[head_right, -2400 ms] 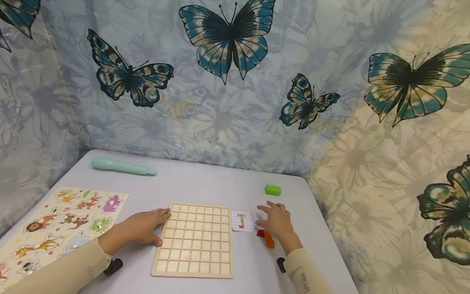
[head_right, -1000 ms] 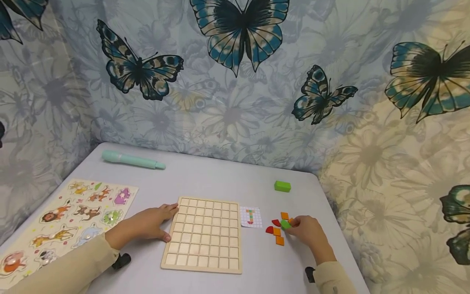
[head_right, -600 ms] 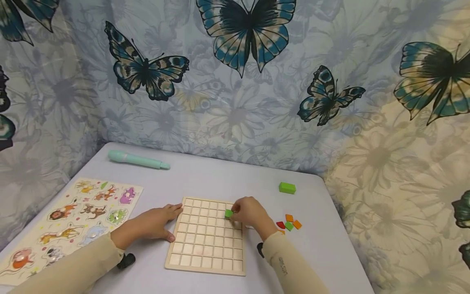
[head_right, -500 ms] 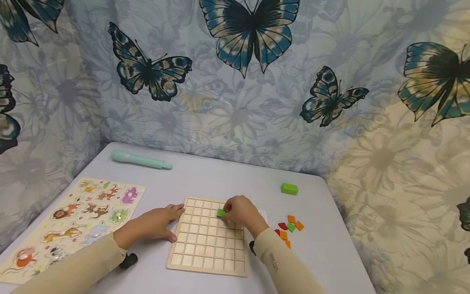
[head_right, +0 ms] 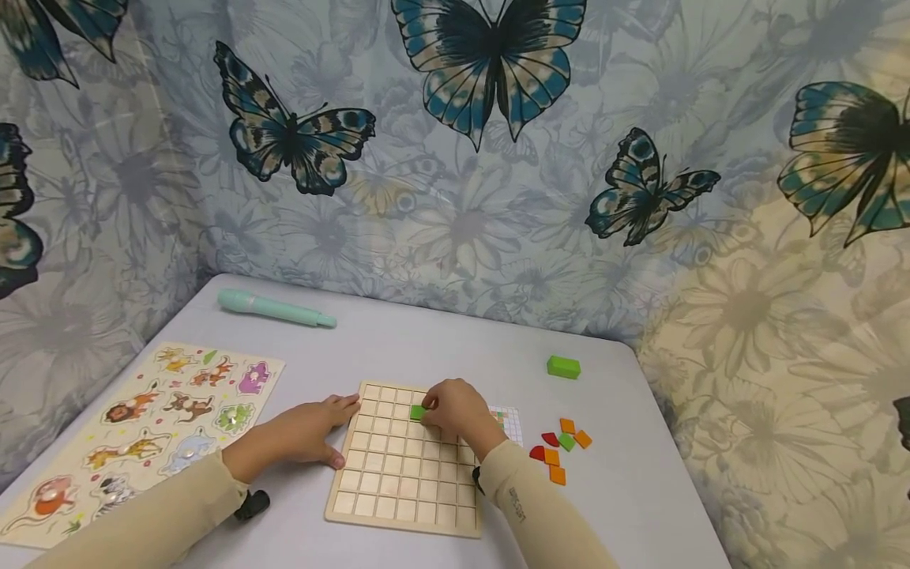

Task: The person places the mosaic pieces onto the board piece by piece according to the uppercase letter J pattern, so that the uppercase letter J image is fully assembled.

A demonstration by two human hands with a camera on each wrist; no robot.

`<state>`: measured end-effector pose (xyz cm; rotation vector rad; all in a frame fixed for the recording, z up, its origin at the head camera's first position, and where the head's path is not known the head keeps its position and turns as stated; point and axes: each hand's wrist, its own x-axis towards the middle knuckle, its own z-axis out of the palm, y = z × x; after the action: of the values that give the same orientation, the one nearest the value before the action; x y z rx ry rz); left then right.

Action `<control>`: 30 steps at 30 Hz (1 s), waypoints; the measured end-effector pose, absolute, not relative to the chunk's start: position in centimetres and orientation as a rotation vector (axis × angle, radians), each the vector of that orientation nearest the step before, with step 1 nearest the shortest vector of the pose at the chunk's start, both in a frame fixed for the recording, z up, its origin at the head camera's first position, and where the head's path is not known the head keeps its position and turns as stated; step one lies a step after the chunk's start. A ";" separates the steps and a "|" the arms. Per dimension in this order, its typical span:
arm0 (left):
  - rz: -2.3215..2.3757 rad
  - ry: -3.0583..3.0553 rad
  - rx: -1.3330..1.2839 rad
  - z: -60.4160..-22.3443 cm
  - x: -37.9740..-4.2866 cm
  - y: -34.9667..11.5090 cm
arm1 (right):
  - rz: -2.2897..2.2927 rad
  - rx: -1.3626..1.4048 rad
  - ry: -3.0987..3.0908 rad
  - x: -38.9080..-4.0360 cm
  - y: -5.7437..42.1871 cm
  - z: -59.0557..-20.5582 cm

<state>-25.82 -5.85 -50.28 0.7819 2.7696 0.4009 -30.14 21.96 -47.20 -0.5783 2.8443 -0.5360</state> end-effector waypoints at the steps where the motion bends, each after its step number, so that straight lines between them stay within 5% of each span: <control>1: 0.404 2.769 0.781 -50.3 -25.8 -5.9 | -0.516 -0.580 2.849 -30.1 21.8 -47.1; 11: 0.440 2.754 0.757 -50.0 -25.5 -6.1 | -0.539 -0.523 2.874 -29.4 23.8 -46.9; 23: 0.420 2.738 0.763 -50.2 -25.4 -5.6 | -0.490 0.021 2.984 -26.6 42.5 -45.7; 30: 0.404 2.736 0.793 -50.0 -25.9 -5.9 | -0.480 0.181 2.911 -25.3 47.1 -46.6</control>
<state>-25.89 -5.91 -49.97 0.7927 2.7363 0.4044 -25.29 47.15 -46.56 0.1811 2.9109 -0.4803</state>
